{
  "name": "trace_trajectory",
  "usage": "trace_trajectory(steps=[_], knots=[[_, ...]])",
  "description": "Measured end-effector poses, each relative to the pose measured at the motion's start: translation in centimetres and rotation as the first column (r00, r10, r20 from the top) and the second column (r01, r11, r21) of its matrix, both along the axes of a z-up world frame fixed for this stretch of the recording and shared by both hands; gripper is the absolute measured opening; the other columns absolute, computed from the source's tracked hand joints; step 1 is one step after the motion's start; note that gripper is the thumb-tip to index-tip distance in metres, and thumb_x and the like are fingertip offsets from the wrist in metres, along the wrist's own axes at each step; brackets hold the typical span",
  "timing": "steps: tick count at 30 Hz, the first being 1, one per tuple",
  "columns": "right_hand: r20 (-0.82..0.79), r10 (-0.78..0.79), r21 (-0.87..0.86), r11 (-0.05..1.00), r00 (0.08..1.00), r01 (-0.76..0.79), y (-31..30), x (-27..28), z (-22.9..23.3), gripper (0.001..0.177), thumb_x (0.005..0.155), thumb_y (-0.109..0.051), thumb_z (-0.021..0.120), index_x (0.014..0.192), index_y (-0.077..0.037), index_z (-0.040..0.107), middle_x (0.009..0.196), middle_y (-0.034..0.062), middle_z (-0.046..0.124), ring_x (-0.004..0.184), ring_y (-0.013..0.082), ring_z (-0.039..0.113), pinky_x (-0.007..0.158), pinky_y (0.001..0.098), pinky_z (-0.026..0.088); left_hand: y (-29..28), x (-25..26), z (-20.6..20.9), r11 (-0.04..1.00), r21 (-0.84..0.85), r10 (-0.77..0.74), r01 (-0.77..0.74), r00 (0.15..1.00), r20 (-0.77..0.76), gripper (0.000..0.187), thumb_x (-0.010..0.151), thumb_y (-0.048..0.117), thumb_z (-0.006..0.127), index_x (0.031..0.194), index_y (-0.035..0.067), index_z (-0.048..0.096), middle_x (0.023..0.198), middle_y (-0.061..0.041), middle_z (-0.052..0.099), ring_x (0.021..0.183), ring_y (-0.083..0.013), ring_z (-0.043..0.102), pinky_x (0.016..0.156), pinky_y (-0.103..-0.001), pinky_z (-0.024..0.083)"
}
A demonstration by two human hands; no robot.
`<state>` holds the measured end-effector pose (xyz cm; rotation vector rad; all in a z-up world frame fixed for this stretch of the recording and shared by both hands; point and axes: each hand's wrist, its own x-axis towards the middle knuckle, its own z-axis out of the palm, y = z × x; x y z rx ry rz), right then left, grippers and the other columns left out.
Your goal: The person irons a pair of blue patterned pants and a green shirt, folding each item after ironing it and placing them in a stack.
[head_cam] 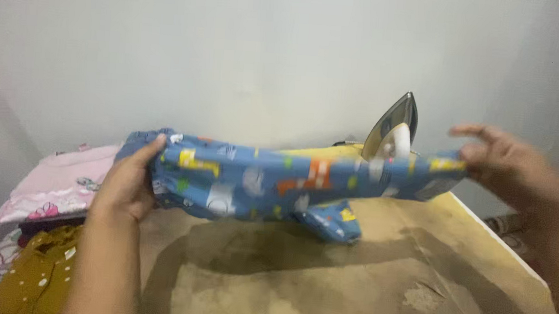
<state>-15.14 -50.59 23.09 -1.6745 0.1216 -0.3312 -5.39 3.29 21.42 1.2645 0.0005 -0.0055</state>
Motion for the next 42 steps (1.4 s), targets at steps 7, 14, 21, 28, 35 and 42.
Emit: trace_trajectory(steps=[7,14,21,28,35,42], knots=[[0.087,0.073,0.046,0.996,0.994,-0.077,-0.9,5.0,0.9,0.047,0.092,-0.021,0.066,0.137,-0.009,0.056,0.12,0.0199,0.063,0.115,0.029,0.06,0.107,0.0447,0.047,-3.5,13.1,1.4,0.988,-0.044,-0.15,0.149,0.988,-0.02,0.037,0.1,0.033,0.054,0.121,0.006,0.067,0.115,-0.009,0.074,0.108,-0.0252,0.068,0.099,-0.045,0.053],[0.397,0.07,-0.019,0.997,0.915,-0.068,-2.2,6.8,0.5,0.025,0.098,-0.007,0.062,0.123,-0.011,0.059,0.121,0.0138,0.064,0.115,0.0254,0.059,0.104,0.0441,0.047,-3.0,9.6,7.6,0.986,0.079,0.072,-0.147,0.799,0.597,0.038,0.104,0.034,0.06,0.133,0.012,0.068,0.114,-0.004,0.068,0.108,-0.0205,0.055,0.095,-0.039,0.044],[-0.17,0.134,-0.166,0.973,0.976,-0.162,0.3,7.5,-14.8,0.025,0.09,0.0,0.058,0.113,-0.007,0.065,0.118,0.0089,0.068,0.114,0.0224,0.064,0.103,0.0395,0.051,1.2,7.5,-15.6,0.763,0.564,0.092,-0.315,0.917,0.387,0.049,0.093,0.046,0.07,0.124,0.007,0.072,0.117,-0.01,0.075,0.11,-0.0223,0.069,0.097,-0.038,0.051],[-0.201,0.176,0.162,0.976,0.964,-0.144,3.6,6.2,-17.6,0.021,0.095,-0.006,0.061,0.115,-0.002,0.062,0.106,0.0101,0.065,0.1,0.018,0.065,0.091,0.033,0.057,2.1,4.5,-23.9,0.706,0.655,0.213,-0.27,0.963,0.167,0.04,0.089,0.042,0.072,0.114,0.011,0.079,0.097,-0.01,0.08,0.09,-0.0197,0.073,0.083,-0.034,0.054],[-0.195,0.067,-0.226,0.968,0.979,-0.111,3.4,6.9,-18.7,0.027,0.093,-0.003,0.064,0.119,-0.008,0.066,0.104,0.0072,0.07,0.089,0.0157,0.064,0.075,0.0311,0.055,0.9,2.5,-21.9,0.384,0.867,0.262,-0.318,0.938,0.228,0.048,0.087,0.057,0.065,0.109,0.017,0.08,0.091,-0.01,0.079,0.09,-0.0279,0.075,0.086,-0.042,0.052],[-0.187,0.115,-0.089,0.987,0.976,-0.134,4.5,6.5,-19.6,0.034,0.091,0.003,0.06,0.123,-0.009,0.065,0.113,0.008,0.065,0.097,0.0169,0.061,0.081,0.0321,0.055,0.9,2.2,-21.7,0.294,0.918,0.291,-0.268,0.939,0.181,0.047,0.089,0.057,0.063,0.106,0.016,0.079,0.094,-0.01,0.078,0.095,-0.0309,0.072,0.102,-0.057,0.038]])
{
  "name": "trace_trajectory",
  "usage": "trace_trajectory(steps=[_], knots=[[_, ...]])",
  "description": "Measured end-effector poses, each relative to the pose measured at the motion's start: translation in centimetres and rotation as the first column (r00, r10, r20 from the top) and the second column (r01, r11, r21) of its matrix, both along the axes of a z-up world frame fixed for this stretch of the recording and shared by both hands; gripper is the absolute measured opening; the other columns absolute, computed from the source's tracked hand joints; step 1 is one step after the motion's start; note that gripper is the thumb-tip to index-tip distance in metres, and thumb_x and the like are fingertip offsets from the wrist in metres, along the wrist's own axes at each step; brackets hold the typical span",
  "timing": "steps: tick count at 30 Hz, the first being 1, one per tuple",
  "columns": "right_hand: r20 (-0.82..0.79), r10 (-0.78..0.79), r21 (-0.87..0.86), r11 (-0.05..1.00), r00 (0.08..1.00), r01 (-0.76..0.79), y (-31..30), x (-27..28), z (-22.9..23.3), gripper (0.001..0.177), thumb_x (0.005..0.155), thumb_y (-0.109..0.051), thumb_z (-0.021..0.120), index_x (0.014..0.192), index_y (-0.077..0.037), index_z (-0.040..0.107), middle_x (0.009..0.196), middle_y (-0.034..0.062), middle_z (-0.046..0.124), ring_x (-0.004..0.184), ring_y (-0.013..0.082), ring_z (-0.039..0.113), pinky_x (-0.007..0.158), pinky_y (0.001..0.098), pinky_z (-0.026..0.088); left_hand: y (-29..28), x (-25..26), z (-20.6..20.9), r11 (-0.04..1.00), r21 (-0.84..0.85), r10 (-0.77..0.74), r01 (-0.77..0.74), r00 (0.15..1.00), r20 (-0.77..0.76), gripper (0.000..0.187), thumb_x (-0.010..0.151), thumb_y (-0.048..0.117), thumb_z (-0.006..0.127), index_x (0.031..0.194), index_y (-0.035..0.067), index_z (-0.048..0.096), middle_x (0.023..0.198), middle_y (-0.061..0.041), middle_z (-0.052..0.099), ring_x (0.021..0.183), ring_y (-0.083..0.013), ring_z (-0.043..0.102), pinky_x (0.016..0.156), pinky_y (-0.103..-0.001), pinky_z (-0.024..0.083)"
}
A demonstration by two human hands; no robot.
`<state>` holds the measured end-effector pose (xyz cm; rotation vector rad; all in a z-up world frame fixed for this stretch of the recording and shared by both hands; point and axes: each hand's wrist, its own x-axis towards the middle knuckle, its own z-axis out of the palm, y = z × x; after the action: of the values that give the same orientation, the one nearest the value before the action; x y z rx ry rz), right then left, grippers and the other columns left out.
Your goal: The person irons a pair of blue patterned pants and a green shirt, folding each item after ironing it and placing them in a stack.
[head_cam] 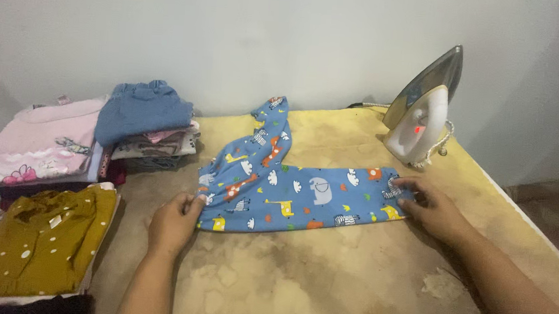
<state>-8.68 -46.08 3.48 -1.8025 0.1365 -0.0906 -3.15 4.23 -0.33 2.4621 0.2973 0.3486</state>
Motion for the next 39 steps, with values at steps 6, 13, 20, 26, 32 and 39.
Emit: trace_trajectory(steps=[6,13,20,26,32,39], knots=[[-0.044,-0.116,-0.178,0.978,0.992,0.106,-0.2,-0.2,1.5,0.045,0.087,0.001,0.065,0.13,-0.012,0.063,0.114,0.0149,0.061,0.099,0.0224,0.062,0.083,0.0362,0.056,0.5,0.4,-0.5,0.999,0.039,0.021,-0.022,0.999,0.037,0.048,0.091,0.056,0.058,0.108,0.015,0.077,0.104,-0.01,0.077,0.105,-0.0308,0.07,0.11,-0.058,0.033],[0.368,-0.394,-0.155,0.867,0.842,0.474,-4.9,5.7,2.5,0.065,0.089,-0.024,0.077,0.139,0.0,0.042,0.124,0.0175,0.055,0.106,0.025,0.062,0.084,0.041,0.058,-0.8,0.8,-1.4,0.997,0.069,0.019,-0.028,0.991,0.134,0.051,0.098,0.06,0.053,0.115,0.017,0.075,0.112,-0.015,0.073,0.111,-0.0352,0.065,0.101,-0.054,0.042],[0.336,-0.343,-0.336,0.827,0.877,0.452,-6.5,13.1,2.5,0.046,0.091,-0.02,0.074,0.131,0.0,0.06,0.112,0.0186,0.07,0.099,0.0275,0.068,0.087,0.0457,0.053,-1.1,0.6,-1.4,0.988,0.148,0.018,-0.042,0.987,0.157,0.039,0.099,0.047,0.051,0.118,0.02,0.071,0.107,-0.012,0.075,0.107,-0.0313,0.068,0.102,-0.054,0.038],[0.233,-0.212,-0.71,0.63,0.949,0.315,0.0,9.4,12.9,0.053,0.098,-0.051,0.063,0.122,-0.005,0.073,0.101,0.0227,0.078,0.089,0.0368,0.076,0.083,0.0497,0.059,-1.5,0.2,-0.7,0.985,0.159,0.037,-0.067,0.981,0.189,0.036,0.099,0.047,0.051,0.11,0.021,0.073,0.104,-0.009,0.076,0.106,-0.0283,0.068,0.097,-0.05,0.038],[-0.248,0.172,-0.954,0.126,0.953,-0.271,10.7,3.3,13.0,0.063,0.081,-0.07,0.061,0.12,-0.022,0.071,0.099,0.0089,0.079,0.088,0.0258,0.077,0.088,0.0431,0.059,-1.3,0.3,-0.1,0.986,0.158,0.036,-0.051,0.995,0.096,0.036,0.1,0.047,0.048,0.111,0.022,0.072,0.1,-0.01,0.076,0.104,-0.0271,0.068,0.097,-0.047,0.036],[-0.255,0.114,-0.956,0.12,0.96,-0.268,12.3,5.4,10.8,0.067,0.087,-0.074,0.049,0.113,-0.017,0.071,0.098,0.012,0.079,0.088,0.0283,0.078,0.085,0.0455,0.061,-1.1,0.8,-0.8,0.979,0.187,0.055,-0.075,0.992,0.114,0.038,0.101,0.048,0.048,0.111,0.02,0.072,0.098,-0.011,0.076,0.1,-0.0318,0.07,0.098,-0.05,0.038]])
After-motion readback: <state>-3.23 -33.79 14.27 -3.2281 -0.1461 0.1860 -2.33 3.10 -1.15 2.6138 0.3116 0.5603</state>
